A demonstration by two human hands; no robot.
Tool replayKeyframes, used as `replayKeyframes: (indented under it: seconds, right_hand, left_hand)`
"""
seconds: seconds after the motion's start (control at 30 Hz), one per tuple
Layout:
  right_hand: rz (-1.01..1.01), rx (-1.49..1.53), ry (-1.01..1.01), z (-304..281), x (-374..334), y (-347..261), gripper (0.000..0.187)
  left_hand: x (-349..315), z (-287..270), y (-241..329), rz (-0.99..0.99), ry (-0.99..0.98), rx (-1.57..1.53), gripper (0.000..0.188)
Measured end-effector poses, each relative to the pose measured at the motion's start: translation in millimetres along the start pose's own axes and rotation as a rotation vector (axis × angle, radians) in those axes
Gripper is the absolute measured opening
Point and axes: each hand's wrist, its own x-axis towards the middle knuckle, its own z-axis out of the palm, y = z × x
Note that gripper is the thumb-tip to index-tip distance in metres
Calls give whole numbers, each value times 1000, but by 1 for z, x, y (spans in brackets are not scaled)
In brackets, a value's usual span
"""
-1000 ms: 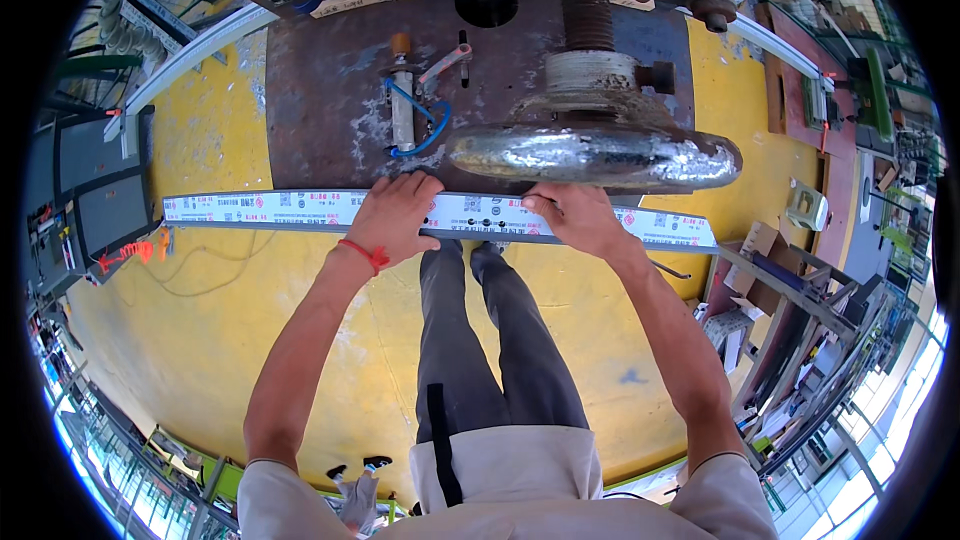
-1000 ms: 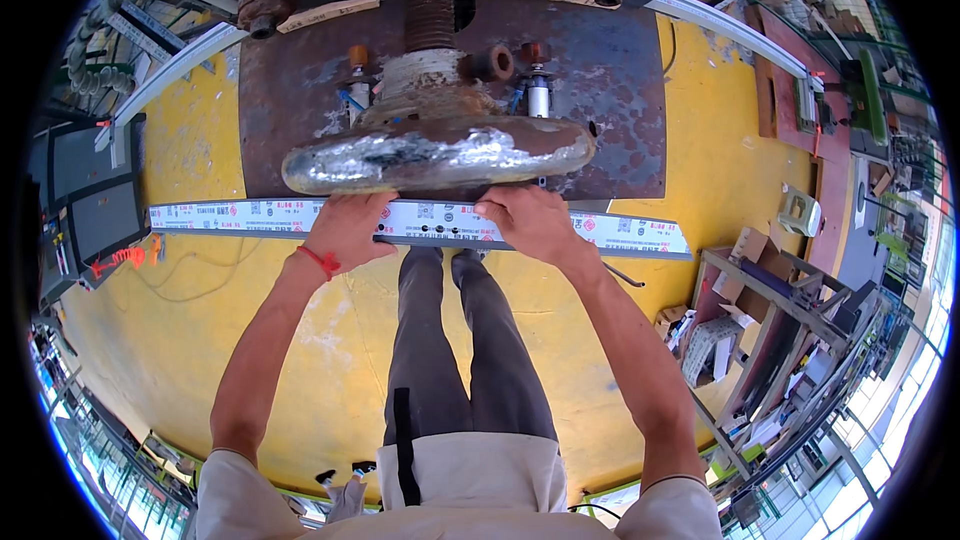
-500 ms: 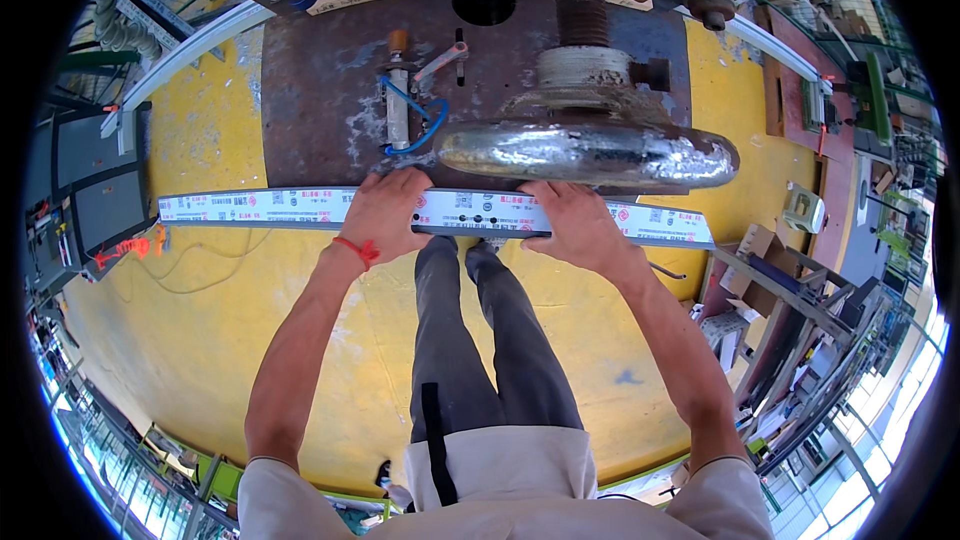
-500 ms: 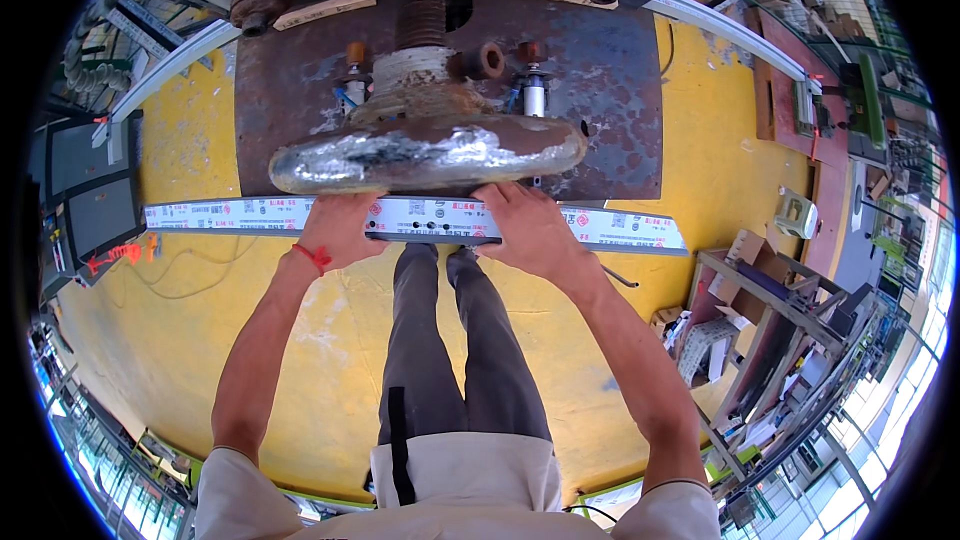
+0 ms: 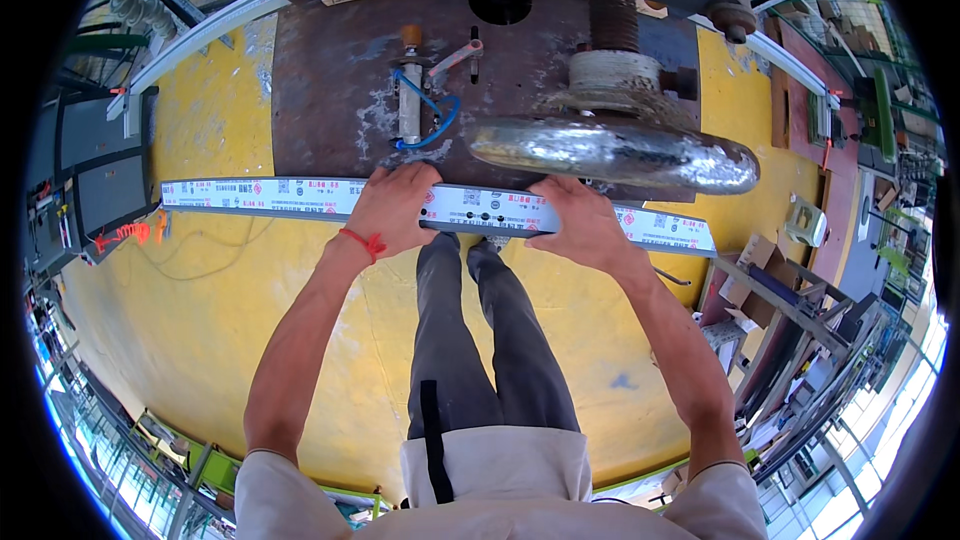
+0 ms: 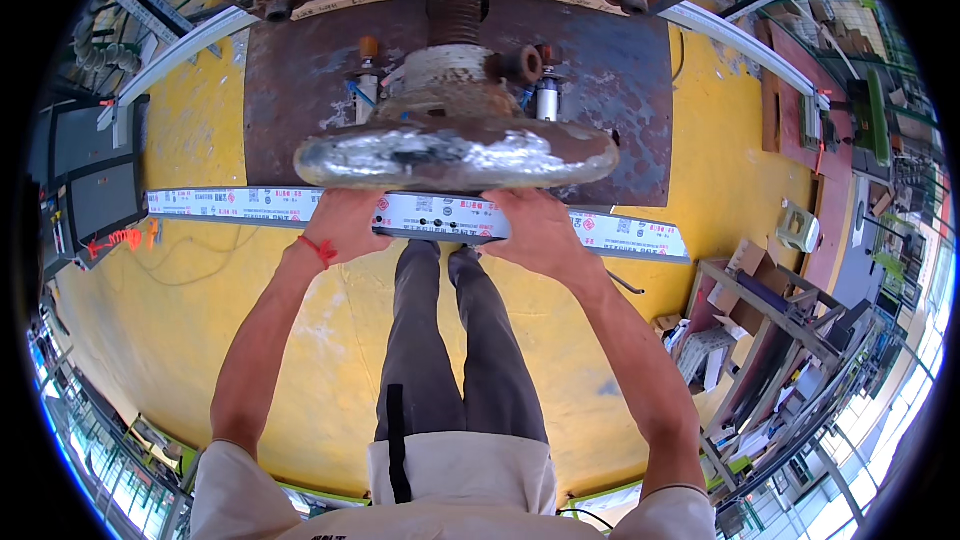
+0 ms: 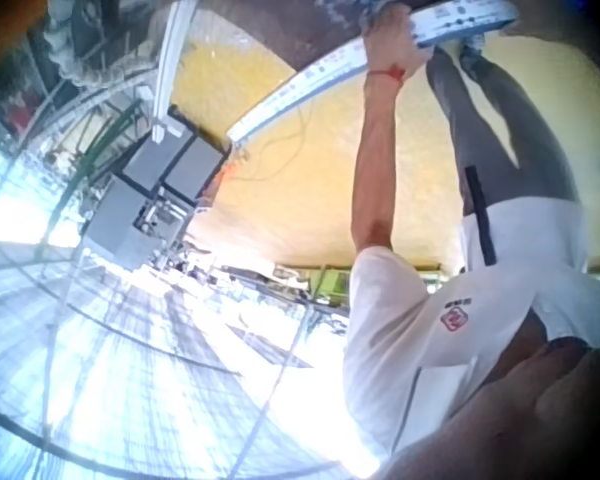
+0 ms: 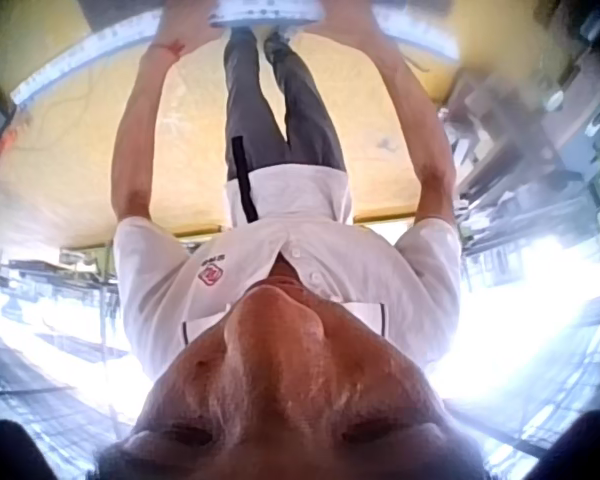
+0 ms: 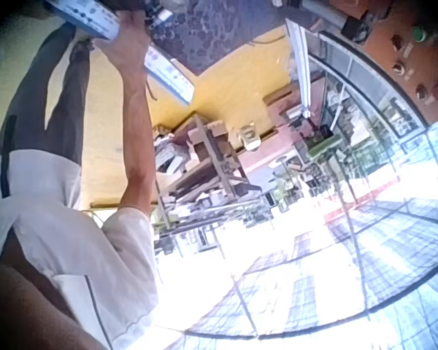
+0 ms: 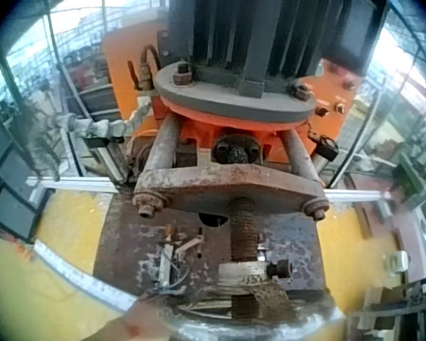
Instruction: The person measures a metal profile using a small ruler, positions it against a large industrial milling or cutting machine, and uses a hand-crank wheel to secure the workpiece before activating the machine controls.
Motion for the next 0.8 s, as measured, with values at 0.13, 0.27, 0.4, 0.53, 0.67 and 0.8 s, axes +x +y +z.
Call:
replayKeyframes:
  seconds: [0.13, 0.27, 0.4, 0.53, 0.67, 0.8]
  right_hand:
    - [-20, 10, 20, 2, 0, 1, 65]
    - [-16, -27, 24, 6, 1, 5, 65]
    - [0, -38, 29, 1, 0, 0, 65]
    - [-60, -169, 124, 4, -6, -2, 63]
    - [-56, -365, 270, 29, -12, -5, 55]
    - [-153, -385, 549, 44, -9, -6, 42]
  left_hand:
    - [0, -7, 4, -40, -68, 16, 56]
    - [2, -7, 3, -77, -132, -1, 57]
    - [3, -13, 9, -105, -157, -1, 55]
    - [-7, -1, 6, 3, 96, 63, 50]
    - [-15, 21, 4, 62, 424, 171, 46]
    - [-12, 31, 3, 110, 659, 267, 41]
